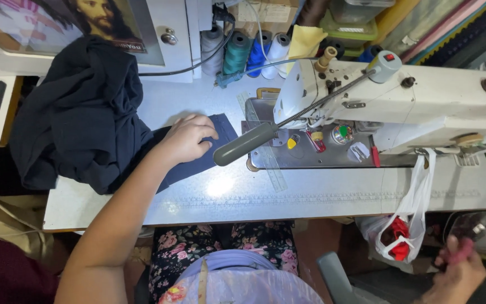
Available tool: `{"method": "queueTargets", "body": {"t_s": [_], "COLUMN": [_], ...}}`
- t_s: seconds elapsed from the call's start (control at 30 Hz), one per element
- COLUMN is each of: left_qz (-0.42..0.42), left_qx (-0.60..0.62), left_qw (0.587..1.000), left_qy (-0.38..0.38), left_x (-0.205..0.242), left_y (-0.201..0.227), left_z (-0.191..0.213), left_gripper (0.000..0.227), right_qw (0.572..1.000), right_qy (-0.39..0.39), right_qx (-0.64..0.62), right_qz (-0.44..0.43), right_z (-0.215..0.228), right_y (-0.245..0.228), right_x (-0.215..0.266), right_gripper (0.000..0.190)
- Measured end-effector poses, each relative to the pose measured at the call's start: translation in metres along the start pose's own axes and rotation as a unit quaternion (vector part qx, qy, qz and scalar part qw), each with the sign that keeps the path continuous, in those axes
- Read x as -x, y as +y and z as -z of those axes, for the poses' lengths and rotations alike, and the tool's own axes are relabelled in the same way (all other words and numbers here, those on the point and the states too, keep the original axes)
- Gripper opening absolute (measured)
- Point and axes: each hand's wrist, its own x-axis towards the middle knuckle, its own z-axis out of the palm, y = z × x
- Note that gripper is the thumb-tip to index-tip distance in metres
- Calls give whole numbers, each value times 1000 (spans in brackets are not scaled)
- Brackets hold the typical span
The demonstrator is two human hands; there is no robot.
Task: The person measures a dark fabric with a ruler and marks it with chalk. They then use scissors to cut the fabric along the marked lines. The person folds the fabric and continues cutting additional pieces.
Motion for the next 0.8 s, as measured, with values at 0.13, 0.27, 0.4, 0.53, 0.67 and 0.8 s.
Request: {"method": "queueTargets", "body": {"t_s": [0.13,0.27,0.4,0.53,0.67,0.8], "left_qz": [49,71,76,62,56,41], "left_qx": [-32,-62,-43,-34,-8,0], "left_qw": [991,981,982,988,993,996], "left_qy": [-117,-170,-167,-140,-108,-79], "left_x": [-1,-9,-11,-9,-4,-2], "left_y": [32,38,34,23,20,15], "left_z": [32,42,45,36,38,38], "left_gripper": [44,54,55,70,91,103], "right_qw": [979,956,842,918,842,787], "right_qy": [1,-183,-433,-296,-484,-562], "right_qx": [-169,-129,55,162,127,241], "right_qz": [118,191,316,207,200,85], "right_z": [32,49,36,21,-52,-100], "right_y": [38,13,-65,-16,-31,-27], "right_x": [4,36,44,85,137,179], "right_gripper": [32,23,49,36,35,31]}}
